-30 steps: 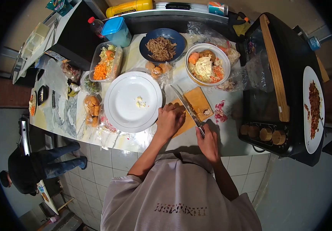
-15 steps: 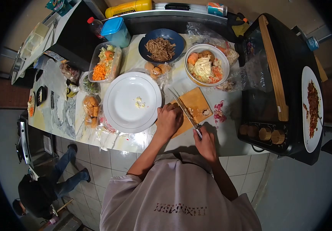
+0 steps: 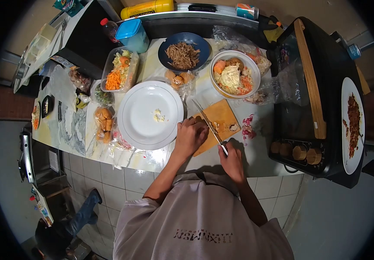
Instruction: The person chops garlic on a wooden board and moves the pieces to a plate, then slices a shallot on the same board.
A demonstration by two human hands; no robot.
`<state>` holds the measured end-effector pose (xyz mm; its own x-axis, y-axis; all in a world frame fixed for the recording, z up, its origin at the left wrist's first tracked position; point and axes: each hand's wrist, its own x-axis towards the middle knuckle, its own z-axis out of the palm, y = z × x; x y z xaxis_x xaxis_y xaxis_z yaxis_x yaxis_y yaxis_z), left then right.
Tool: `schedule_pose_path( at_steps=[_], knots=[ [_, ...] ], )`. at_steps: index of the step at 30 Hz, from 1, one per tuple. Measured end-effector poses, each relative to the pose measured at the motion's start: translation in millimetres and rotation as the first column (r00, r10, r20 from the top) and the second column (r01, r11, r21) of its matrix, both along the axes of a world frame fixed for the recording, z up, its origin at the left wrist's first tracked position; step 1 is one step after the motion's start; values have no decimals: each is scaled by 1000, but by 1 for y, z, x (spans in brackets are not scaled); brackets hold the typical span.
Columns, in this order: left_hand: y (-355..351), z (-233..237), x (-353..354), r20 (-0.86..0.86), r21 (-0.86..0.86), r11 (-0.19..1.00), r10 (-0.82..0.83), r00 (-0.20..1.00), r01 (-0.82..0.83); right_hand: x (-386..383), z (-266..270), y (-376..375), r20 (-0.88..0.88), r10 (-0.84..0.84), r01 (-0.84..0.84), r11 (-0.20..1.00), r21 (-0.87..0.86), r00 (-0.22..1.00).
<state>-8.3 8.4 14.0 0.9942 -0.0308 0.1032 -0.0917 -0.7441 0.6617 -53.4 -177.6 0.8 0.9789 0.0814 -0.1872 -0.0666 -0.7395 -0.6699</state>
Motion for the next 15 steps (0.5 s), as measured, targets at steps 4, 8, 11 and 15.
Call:
schedule_pose_path(
  at_steps=[4, 8, 11, 15],
  knots=[
    [-2, -2, 3, -15, -149, 989, -29, 999, 27, 4, 5, -3, -8, 6, -6, 1000, -17, 1000],
    [0, 2, 1, -2, -127, 985, -117, 993, 116, 5, 12, -4, -157, 9, -1, 999, 53, 988],
    [-1, 17, -5, 133, 34, 991, -135, 982, 131, 4, 16, -3, -199, -12, 25, 998, 65, 980],
    [-5, 29, -14, 88, 69, 980, -192, 977, 186, 1, 11, -4, -133, -8, 16, 998, 61, 991]
  ],
)
